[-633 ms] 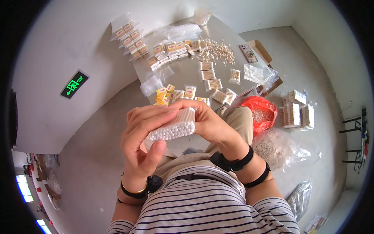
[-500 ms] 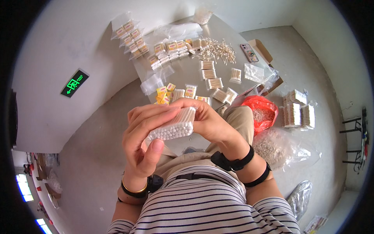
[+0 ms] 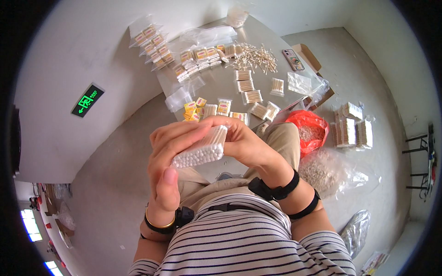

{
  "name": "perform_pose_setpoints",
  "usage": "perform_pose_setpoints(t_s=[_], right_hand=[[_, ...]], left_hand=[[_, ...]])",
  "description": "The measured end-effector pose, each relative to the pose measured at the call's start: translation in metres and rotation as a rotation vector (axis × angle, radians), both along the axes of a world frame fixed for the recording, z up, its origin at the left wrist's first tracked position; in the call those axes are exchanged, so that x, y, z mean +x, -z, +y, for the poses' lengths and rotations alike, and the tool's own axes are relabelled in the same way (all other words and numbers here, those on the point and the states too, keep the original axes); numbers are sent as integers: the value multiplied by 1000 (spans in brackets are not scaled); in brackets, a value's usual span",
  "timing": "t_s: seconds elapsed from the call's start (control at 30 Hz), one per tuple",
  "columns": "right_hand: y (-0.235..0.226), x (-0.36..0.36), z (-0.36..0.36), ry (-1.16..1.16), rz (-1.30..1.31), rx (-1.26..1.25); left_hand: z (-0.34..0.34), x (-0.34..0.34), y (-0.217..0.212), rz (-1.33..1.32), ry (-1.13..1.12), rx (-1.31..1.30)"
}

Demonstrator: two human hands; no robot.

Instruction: The person packs cotton swabs into small plastic bags, seals them, and places them on a table. The person handles loose cotton swabs and pre-sealed packages, arranging them in rows.

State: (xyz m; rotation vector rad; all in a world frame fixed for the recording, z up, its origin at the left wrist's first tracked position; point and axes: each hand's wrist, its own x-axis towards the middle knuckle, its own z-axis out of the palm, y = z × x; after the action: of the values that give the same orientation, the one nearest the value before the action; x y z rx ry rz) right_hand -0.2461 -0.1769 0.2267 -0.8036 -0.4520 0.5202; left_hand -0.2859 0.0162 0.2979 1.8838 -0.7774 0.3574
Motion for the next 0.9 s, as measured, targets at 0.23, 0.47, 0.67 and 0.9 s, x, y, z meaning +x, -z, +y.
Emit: perform_pose_setpoints(t_s=[0.23, 0.47, 0.67, 0.9], right_hand=[[-3, -3, 2, -62, -47, -41], [-4, -3, 0, -34, -72, -82], [-3, -2, 2, -23, -99, -93], [-3, -3, 0, -60, -39, -68]], left_hand=[[-11, 3, -3, -255, -173, 90], [-14, -1, -7, -291, -217, 182], [-13, -2, -3, -328, -253, 209], [-13, 0, -5, -180, -181, 96]])
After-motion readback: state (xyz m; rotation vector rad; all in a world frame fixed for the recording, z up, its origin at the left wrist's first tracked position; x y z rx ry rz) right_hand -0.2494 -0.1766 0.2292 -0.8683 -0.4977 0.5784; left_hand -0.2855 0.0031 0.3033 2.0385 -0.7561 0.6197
